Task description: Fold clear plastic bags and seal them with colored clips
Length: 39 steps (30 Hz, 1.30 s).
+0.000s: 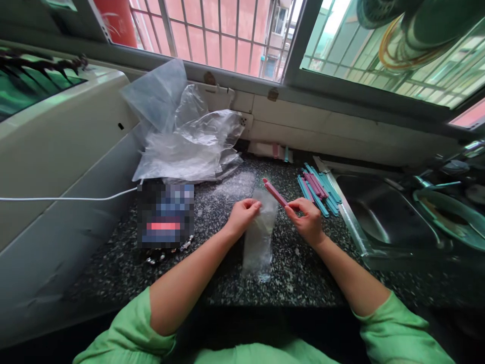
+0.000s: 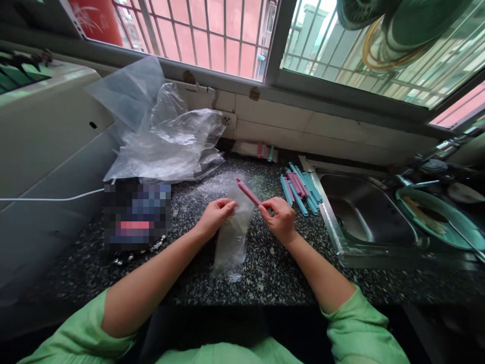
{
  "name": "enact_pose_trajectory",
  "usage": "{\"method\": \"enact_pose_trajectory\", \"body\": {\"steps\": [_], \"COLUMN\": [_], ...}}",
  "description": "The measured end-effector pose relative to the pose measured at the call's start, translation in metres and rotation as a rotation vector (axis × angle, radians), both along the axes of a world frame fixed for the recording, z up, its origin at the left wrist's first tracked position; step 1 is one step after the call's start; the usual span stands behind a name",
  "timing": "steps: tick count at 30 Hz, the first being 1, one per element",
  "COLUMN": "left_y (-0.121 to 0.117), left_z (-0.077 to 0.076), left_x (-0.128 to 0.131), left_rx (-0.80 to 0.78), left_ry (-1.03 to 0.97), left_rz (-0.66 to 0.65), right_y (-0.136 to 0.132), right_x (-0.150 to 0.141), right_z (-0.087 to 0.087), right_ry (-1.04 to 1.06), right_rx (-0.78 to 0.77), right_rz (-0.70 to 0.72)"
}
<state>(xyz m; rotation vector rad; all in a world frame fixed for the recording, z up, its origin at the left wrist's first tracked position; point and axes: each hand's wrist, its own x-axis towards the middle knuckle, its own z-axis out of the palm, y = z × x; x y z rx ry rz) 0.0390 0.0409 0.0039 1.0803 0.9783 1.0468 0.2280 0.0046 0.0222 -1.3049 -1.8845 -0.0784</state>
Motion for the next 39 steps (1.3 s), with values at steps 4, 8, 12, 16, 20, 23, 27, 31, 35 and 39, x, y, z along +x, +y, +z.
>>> {"method": "enact_pose_trajectory", "body": {"steps": [4, 8, 12, 16, 20, 23, 27, 31, 35, 39], "left_y": [-0.006, -0.013, -0.018, -0.02, -0.019, -0.018, -0.017, -0.015, -0.012, -0.012], "left_z": [0.003, 0.006, 0.011, 0.015, 0.015, 0.014, 0.015, 0.016, 0.014, 0.014], "left_x": [0.002, 0.002, 0.002, 0.001, 0.0, -0.001, -0.001, -0.002, -0.003, -0.004], "left_rx": [0.01, 0.006, -0.026, -0.049, -0.041, -0.031, -0.031, -0.032, -0.081, -0.203], "left_ry": [-0.045, -0.087, -0.143, -0.127, -0.091, -0.095, -0.109, -0.125, -0.188, -0.232], "left_rz": [-0.003, 0.001, -0.012, -0.023, 0.034, 0.038, 0.025, 0.008, -0.078, -0.197], "right_y": [-0.002, -0.002, -0.002, -0.002, -0.004, -0.004, -0.004, -0.004, -0.003, -0.003], "right_x": [-0.002, -0.001, 0.0, 0.0, -0.002, -0.003, -0.005, -0.007, -0.006, -0.004], "right_z": [-0.005, -0.006, -0.007, -0.009, -0.009, -0.009, -0.009, -0.011, -0.011, -0.008], "right_ry": [-0.171, -0.239, -0.287, -0.304, -0.319, -0.258, -0.019, 0.095, 0.096, 0.053], "right_rx": [0.165, 0.233, 0.213, 0.22, 0.233, 0.174, -0.02, -0.207, -0.138, 0.001], "right_rz": [0.029, 0.027, 0.033, 0.046, 0.076, 0.096, 0.159, 0.189, 0.149, 0.104]}}
